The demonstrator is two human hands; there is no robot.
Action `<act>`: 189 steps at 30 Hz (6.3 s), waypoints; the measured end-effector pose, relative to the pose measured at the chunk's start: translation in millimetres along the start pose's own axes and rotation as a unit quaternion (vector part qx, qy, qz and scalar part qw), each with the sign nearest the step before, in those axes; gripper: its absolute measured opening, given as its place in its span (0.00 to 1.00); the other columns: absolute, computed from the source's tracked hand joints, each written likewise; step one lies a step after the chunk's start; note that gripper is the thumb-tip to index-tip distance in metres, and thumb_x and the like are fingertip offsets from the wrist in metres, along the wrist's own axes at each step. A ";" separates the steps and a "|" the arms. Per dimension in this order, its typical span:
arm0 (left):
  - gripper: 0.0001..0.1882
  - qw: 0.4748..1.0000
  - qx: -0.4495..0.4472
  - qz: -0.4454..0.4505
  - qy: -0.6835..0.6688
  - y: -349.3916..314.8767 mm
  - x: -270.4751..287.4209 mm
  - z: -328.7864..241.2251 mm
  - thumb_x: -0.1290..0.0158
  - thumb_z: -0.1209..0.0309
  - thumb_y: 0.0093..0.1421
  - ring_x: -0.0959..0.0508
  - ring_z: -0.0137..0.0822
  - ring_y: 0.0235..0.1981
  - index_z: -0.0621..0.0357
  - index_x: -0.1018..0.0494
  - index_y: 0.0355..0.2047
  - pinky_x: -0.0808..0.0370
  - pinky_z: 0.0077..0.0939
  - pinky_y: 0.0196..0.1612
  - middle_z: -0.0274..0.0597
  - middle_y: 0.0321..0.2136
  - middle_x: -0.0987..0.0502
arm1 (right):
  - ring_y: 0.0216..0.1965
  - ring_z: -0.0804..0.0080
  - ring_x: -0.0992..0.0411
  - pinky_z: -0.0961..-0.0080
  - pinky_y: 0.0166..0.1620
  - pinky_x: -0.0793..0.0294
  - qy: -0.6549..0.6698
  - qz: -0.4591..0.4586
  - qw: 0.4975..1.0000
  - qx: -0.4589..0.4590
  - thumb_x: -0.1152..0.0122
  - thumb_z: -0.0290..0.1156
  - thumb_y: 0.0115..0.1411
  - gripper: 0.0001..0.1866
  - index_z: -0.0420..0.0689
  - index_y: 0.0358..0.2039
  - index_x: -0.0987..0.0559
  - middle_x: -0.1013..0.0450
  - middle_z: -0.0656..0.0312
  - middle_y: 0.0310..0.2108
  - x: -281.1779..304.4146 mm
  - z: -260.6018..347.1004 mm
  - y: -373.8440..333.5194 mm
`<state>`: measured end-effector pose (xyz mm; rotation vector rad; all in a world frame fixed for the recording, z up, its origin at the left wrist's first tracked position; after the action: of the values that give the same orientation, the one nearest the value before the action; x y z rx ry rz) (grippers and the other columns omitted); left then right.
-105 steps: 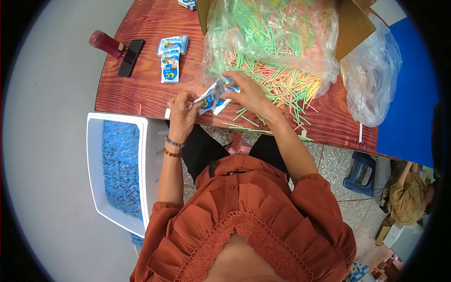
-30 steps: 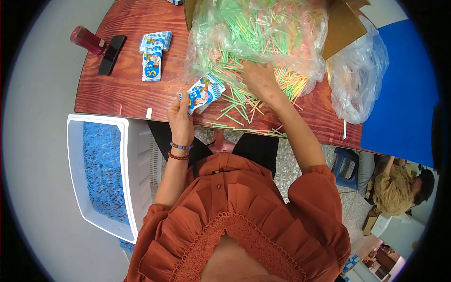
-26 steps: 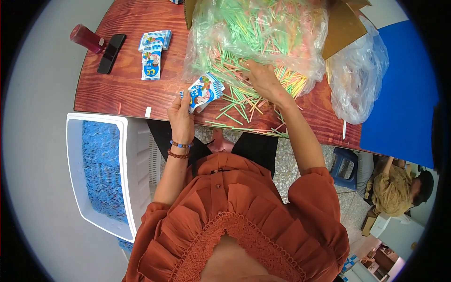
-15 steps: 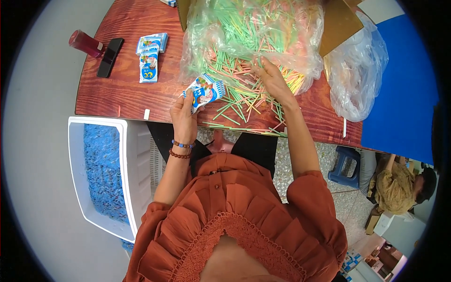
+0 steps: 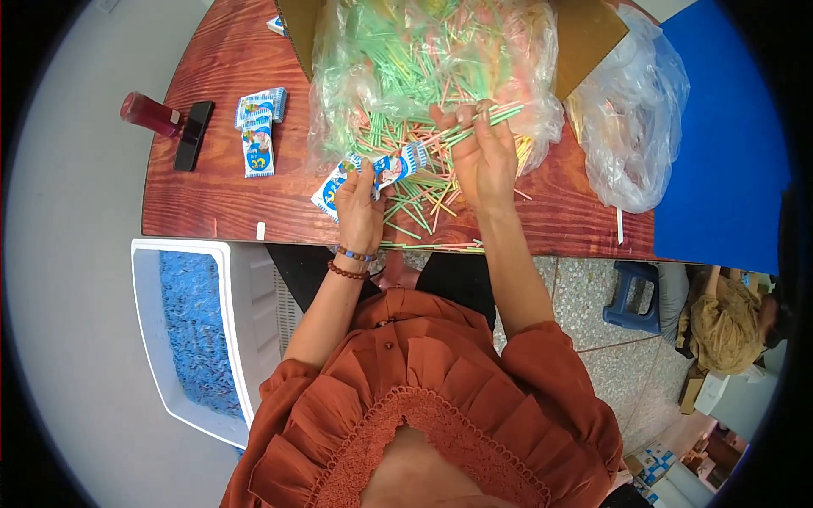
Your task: The person is packaging small blue cards into plastic bags along with colored shredded paper.
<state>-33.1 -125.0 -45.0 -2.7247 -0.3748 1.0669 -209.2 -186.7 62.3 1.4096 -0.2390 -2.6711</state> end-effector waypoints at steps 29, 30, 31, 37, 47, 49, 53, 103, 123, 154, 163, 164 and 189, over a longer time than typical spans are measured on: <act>0.10 0.991 -0.085 -0.040 -0.091 -8.3 -9.7 -18.0 0.52 0.67 0.68 0.23 0.23 0.33 0.57 0.25 0.34 0.25 0.21 0.37 0.34 0.32 0.21 | 0.66 0.58 0.45 0.63 0.64 0.46 -0.331 -0.001 0.938 0.104 0.62 0.33 0.71 0.13 0.37 0.46 0.33 0.31 0.46 0.54 -56.1 -36.8 -35.8; 0.10 0.990 -0.078 -0.042 -0.108 -7.1 -9.1 -16.9 0.52 0.67 0.68 0.23 0.23 0.33 0.58 0.25 0.34 0.25 0.21 0.37 0.34 0.32 0.21 | 0.67 0.60 0.46 0.65 0.64 0.45 -0.366 0.000 0.924 0.112 0.61 0.33 0.71 0.14 0.37 0.48 0.32 0.33 0.46 0.57 -58.8 -36.9 -36.5; 0.10 0.990 -0.080 -0.042 -0.109 -4.8 -7.0 -15.8 0.52 0.67 0.68 0.23 0.23 0.33 0.58 0.25 0.34 0.25 0.21 0.37 0.34 0.32 0.21 | 0.67 0.60 0.46 0.65 0.64 0.45 -0.366 0.002 0.924 0.111 0.61 0.33 0.71 0.14 0.37 0.48 0.32 0.33 0.46 0.57 -58.0 -37.9 -36.2; 0.10 0.987 -0.046 0.012 -0.152 3.6 -14.1 -5.0 0.53 0.65 0.69 0.23 0.27 0.40 0.58 0.27 0.40 0.25 0.26 0.44 0.37 0.40 0.22 | 0.67 0.61 0.46 0.66 0.65 0.47 -0.292 0.027 0.956 -0.009 0.59 0.35 0.70 0.24 0.36 0.62 0.38 0.40 0.49 0.63 -41.8 -51.9 -24.6; 0.14 0.975 -0.047 0.019 -0.217 14.6 1.2 -21.8 0.54 0.64 0.68 0.24 0.36 0.48 0.59 0.31 0.49 0.28 0.40 0.54 0.42 0.47 0.24 | 0.49 0.78 0.31 0.81 0.51 0.32 -0.372 0.098 0.920 -0.080 0.42 0.26 0.62 0.19 0.36 0.53 0.29 0.28 0.63 0.46 -43.4 -76.7 -18.4; 0.16 0.976 -0.083 0.072 -0.187 12.8 3.5 -36.5 0.54 0.62 0.69 0.27 0.35 0.52 0.56 0.31 0.52 0.30 0.39 0.55 0.38 0.52 0.27 | 0.39 0.85 0.29 0.85 0.42 0.30 -0.510 0.109 0.844 -0.122 0.39 0.25 0.60 0.16 0.37 0.48 0.25 0.25 0.67 0.36 -38.9 -92.6 -17.9; 0.12 0.989 -0.100 0.047 -0.096 11.8 32.1 -65.2 0.51 0.68 0.67 0.23 0.32 0.45 0.61 0.27 0.46 0.26 0.32 0.51 0.40 0.45 0.22 | 0.29 0.89 0.30 0.88 0.30 0.31 -0.341 0.148 0.910 -0.183 0.39 0.26 0.60 0.12 0.39 0.44 0.23 0.24 0.70 0.30 -60.5 -128.3 -4.3; 0.09 0.607 -0.374 -0.046 0.699 -48.4 20.6 -133.6 0.39 0.72 0.54 0.26 0.42 0.29 0.56 0.27 0.33 0.36 0.34 0.42 0.39 0.28 0.22 | 0.34 0.63 0.25 0.68 0.38 0.28 -0.641 0.164 0.749 -0.037 0.38 0.28 0.54 0.13 0.37 0.40 0.23 0.26 0.54 0.33 -23.2 -103.6 -27.0; 0.08 0.960 -0.149 -0.076 0.226 -33.1 56.9 -70.9 0.44 0.72 0.62 0.28 0.18 0.28 0.65 0.22 0.37 0.31 0.15 0.31 0.31 0.29 0.23 | 0.22 0.87 0.42 0.81 0.24 0.43 -0.439 0.101 0.882 -0.135 0.36 0.28 0.55 0.08 0.37 0.24 0.22 0.36 0.73 0.17 -1.9 -111.4 -44.4; 0.12 0.999 0.020 -0.031 0.019 -25.3 50.3 -39.3 0.51 0.70 0.67 0.19 0.34 0.38 0.66 0.26 0.43 0.20 0.31 0.43 0.44 0.39 0.20 | 0.52 0.57 0.34 0.68 0.53 0.34 -0.475 0.255 0.837 -0.095 0.34 0.33 0.54 0.14 0.40 0.38 0.20 0.31 0.55 0.49 -21.5 -101.5 -62.8; 0.12 0.997 0.058 -0.033 -0.029 -26.7 45.9 -32.7 0.50 0.69 0.67 0.19 0.33 0.36 0.68 0.26 0.42 0.20 0.28 0.40 0.44 0.37 0.20 | 0.56 0.61 0.37 0.65 0.58 0.38 -0.499 0.299 0.810 0.069 0.32 0.33 0.52 0.11 0.42 0.34 0.19 0.32 0.57 0.53 -55.4 -75.8 -71.4; 0.12 0.998 0.029 -0.050 -0.003 -27.8 47.2 -38.2 0.50 0.68 0.67 0.19 0.32 0.34 0.67 0.26 0.40 0.20 0.27 0.38 0.43 0.36 0.20 | 0.58 0.60 0.38 0.64 0.59 0.40 -0.499 0.299 0.811 0.058 0.32 0.33 0.52 0.11 0.42 0.32 0.19 0.33 0.57 0.55 -59.9 -75.5 -72.9; 0.13 0.998 0.001 -0.056 0.030 -40.3 51.9 -33.0 0.50 0.65 0.67 0.19 0.29 0.33 0.63 0.23 0.35 0.20 0.27 0.36 0.39 0.33 0.20 | 0.59 0.60 0.36 0.62 0.60 0.38 -0.529 0.379 0.757 0.051 0.34 0.30 0.52 0.12 0.43 0.38 0.17 0.30 0.60 0.55 -54.7 -70.9 -83.4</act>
<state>19.8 -73.9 -43.5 -2.6899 -0.5105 0.9541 -122.0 -101.6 51.3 -0.3724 -0.8195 -2.3435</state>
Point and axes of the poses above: each hand's wrist, its own y-axis towards the middle knuckle, its own x-axis out of the back of the hand, z = x × y, the point moved 10 cm from there along y, towards the middle knuckle
